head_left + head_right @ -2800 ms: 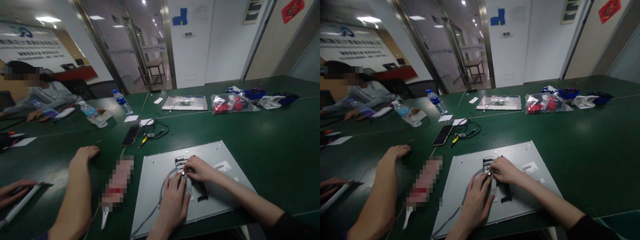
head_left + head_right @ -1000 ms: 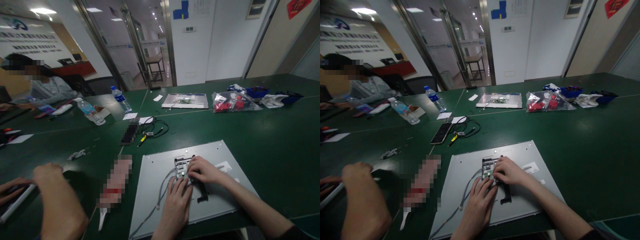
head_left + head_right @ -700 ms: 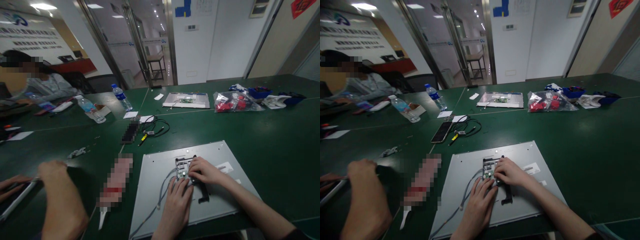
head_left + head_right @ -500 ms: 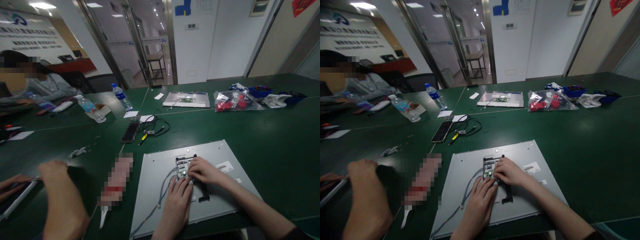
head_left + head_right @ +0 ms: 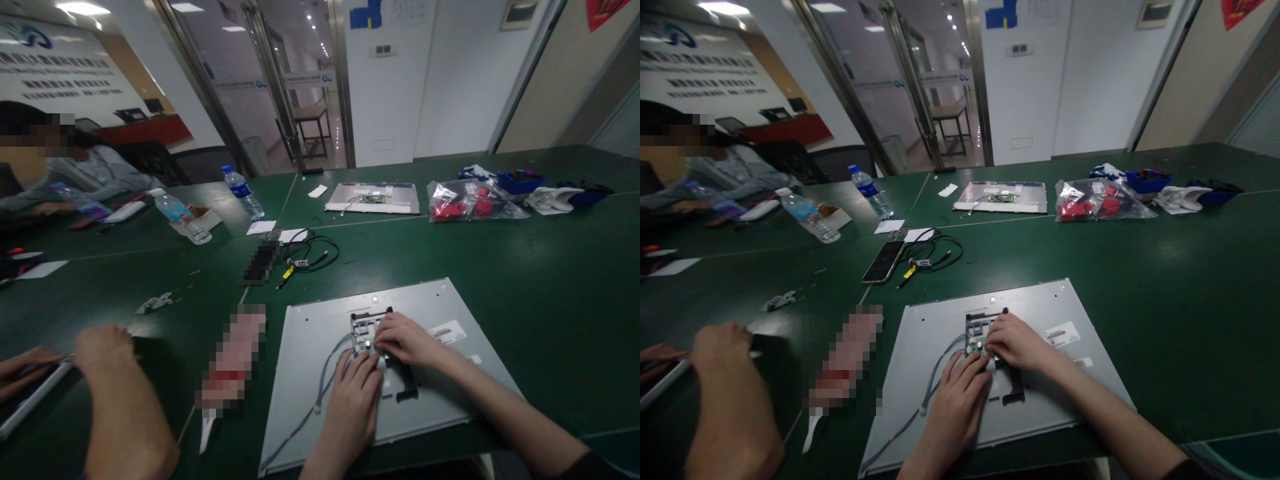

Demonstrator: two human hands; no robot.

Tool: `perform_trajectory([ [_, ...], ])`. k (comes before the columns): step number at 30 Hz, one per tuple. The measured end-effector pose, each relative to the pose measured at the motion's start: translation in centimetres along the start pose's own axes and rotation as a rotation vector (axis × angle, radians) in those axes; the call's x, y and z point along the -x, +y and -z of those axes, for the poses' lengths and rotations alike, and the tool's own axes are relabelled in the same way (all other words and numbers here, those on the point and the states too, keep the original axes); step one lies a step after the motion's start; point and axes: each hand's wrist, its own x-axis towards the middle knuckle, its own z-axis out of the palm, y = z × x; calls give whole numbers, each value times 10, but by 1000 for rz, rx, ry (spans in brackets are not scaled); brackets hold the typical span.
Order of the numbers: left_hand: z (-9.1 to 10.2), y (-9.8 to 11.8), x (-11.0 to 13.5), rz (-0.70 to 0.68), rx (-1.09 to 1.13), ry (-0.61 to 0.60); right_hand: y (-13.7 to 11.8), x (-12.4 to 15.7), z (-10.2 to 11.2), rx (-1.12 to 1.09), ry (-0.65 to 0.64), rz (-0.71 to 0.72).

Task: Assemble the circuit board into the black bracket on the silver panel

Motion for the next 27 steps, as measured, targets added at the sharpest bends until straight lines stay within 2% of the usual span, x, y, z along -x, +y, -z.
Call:
perform_trajectory([
  [9,0,2,-14,76,76,6,-2,0,1,0,-8,-13],
  [16,-4,-4,-14,74,63,14,-3,0,3,-24,-5,-32],
  [27,-4,-12,-18,61,88,-43,-1,0,1,-59,3,-49],
])
